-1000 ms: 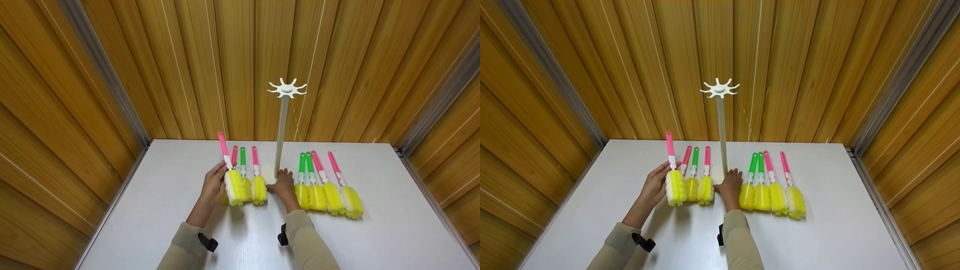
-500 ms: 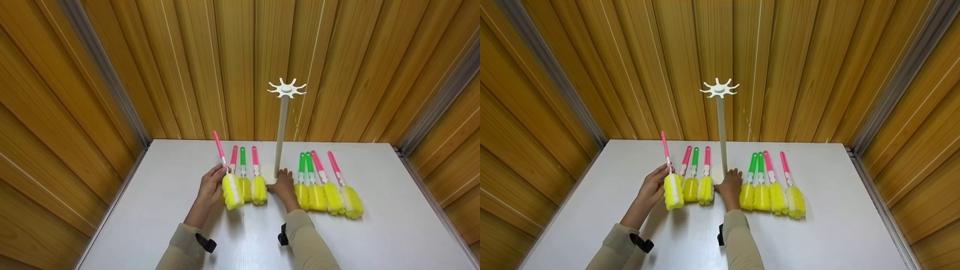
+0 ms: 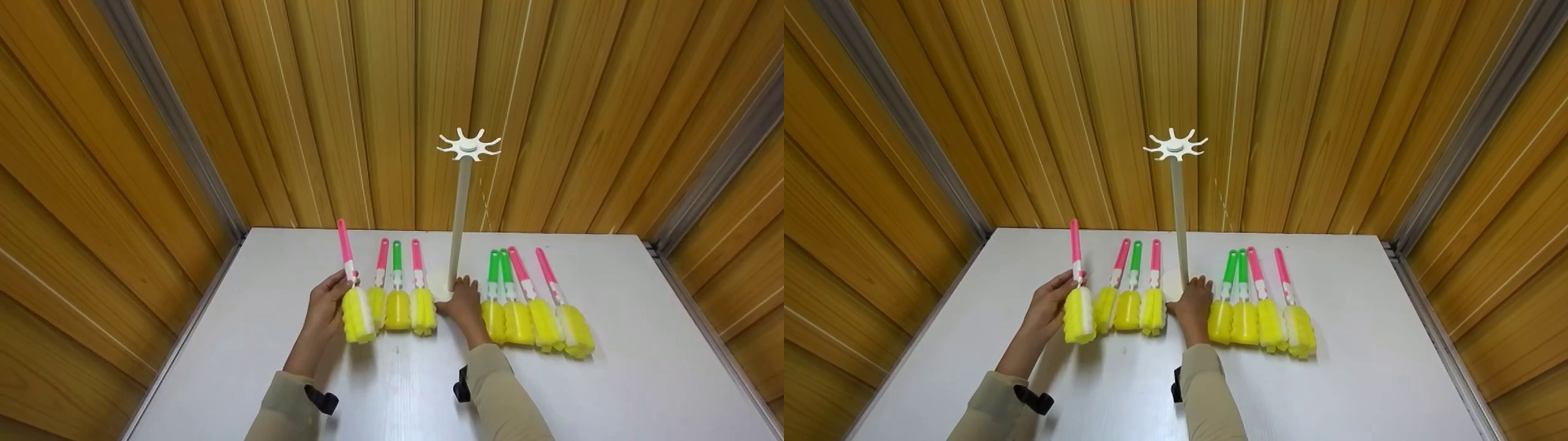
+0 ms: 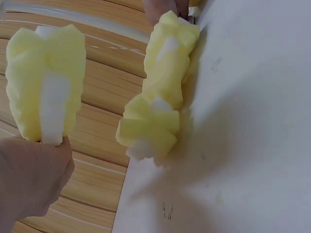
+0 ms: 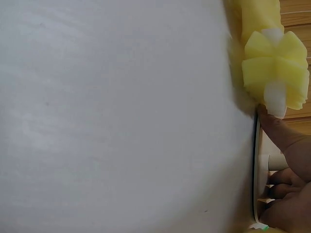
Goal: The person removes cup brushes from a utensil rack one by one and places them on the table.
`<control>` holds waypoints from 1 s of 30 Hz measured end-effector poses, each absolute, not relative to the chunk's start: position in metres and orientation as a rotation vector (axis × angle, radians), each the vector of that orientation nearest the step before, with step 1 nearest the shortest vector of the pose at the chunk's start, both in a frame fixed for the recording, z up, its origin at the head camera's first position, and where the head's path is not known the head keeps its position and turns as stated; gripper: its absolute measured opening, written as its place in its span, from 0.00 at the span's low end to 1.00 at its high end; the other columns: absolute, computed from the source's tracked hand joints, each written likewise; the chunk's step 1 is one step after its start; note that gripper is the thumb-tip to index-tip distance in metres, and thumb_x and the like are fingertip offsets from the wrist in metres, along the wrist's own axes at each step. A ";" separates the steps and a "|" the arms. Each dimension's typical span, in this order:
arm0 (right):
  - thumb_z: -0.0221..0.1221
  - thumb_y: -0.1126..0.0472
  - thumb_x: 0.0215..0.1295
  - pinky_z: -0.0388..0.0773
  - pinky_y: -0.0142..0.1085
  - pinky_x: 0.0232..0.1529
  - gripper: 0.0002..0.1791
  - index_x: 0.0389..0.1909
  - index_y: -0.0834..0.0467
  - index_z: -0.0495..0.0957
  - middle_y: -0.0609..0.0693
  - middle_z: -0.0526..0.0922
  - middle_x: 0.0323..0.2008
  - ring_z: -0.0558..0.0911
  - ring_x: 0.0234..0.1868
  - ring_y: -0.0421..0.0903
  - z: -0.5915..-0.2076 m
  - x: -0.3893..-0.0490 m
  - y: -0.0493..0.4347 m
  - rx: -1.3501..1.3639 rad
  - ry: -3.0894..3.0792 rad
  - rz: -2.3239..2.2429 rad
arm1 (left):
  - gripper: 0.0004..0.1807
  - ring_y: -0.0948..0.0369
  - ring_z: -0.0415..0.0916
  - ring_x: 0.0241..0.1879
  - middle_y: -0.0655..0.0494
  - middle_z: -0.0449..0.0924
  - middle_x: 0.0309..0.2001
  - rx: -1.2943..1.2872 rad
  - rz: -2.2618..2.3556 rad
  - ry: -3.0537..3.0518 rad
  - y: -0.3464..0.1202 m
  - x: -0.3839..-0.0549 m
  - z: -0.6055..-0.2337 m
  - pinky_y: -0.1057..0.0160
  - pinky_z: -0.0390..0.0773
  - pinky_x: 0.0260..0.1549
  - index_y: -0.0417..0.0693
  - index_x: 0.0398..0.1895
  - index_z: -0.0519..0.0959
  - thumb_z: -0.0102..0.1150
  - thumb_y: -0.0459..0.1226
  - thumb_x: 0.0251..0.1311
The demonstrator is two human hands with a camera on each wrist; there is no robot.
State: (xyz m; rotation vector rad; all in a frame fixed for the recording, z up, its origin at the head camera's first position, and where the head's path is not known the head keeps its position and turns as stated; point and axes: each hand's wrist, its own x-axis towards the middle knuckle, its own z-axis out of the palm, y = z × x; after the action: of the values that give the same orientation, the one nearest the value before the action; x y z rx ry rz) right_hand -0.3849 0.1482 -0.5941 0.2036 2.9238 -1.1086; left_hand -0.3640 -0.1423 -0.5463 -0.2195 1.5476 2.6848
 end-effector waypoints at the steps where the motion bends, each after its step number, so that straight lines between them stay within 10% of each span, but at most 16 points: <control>1: 0.74 0.56 0.55 0.57 0.61 0.73 0.52 0.71 0.78 0.57 0.75 0.57 0.73 0.60 0.71 0.72 -0.594 -0.385 0.149 0.210 2.916 -1.112 | 0.23 0.56 0.82 0.47 0.40 0.81 0.54 -0.217 2.671 1.585 -0.144 -0.366 -0.547 0.63 0.83 0.48 0.28 0.67 0.70 0.55 0.25 0.70; 30: 0.76 0.56 0.55 0.58 0.57 0.73 0.51 0.71 0.77 0.60 0.74 0.62 0.70 0.63 0.70 0.69 -0.594 -0.386 0.145 0.233 2.932 -1.062 | 0.18 0.49 0.79 0.53 0.36 0.81 0.53 -0.294 2.194 2.332 -0.148 -0.425 -0.574 0.64 0.81 0.46 0.31 0.60 0.78 0.59 0.27 0.67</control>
State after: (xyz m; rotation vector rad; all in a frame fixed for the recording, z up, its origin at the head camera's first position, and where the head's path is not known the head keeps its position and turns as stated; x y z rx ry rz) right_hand -0.3865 0.1452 -0.5943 0.2328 2.9321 -1.0624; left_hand -0.4253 -0.1479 -0.5743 -0.2935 2.3319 2.1940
